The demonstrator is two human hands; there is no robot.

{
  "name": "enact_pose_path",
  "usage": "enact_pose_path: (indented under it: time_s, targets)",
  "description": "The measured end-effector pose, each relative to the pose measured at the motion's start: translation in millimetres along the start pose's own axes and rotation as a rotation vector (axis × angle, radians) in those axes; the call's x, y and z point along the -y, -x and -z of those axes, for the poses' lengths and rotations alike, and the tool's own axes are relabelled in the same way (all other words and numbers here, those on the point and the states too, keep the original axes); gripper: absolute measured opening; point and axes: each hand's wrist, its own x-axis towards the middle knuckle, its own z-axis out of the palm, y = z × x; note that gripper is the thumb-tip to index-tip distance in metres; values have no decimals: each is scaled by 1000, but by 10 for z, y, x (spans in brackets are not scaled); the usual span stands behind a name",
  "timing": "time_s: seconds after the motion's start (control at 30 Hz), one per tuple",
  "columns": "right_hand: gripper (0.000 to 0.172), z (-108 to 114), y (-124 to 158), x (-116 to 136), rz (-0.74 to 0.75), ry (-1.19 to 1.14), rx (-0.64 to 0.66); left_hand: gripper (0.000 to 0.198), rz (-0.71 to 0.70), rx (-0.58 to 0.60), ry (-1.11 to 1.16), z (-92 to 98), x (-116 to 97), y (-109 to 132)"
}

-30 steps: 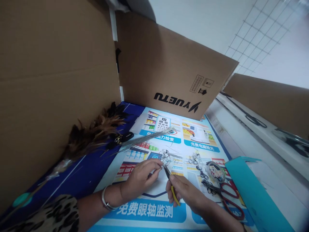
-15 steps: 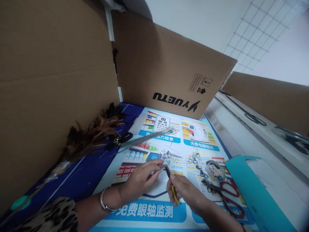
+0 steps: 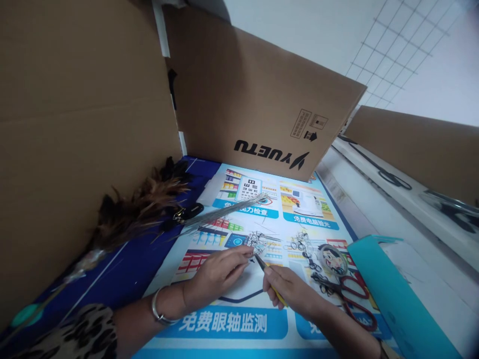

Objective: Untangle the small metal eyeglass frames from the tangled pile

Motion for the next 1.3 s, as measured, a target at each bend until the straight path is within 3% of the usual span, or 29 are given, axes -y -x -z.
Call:
enact_pose_path:
  time_s: [0.4, 0.77, 1.1, 1.3]
  targets:
    - [44, 52, 21, -17, 145, 298, -83, 17, 35, 35, 6, 3, -15, 6]
    - [37, 55, 3, -52, 169, 559, -159, 18, 50, 66, 8, 6, -10, 2]
    - [48, 81, 0, -88, 48, 200, -36, 17, 39, 63, 42, 9, -8, -8]
    - [50, 85, 1, -95, 6, 113, -5, 16, 41, 72, 65, 12, -5, 6]
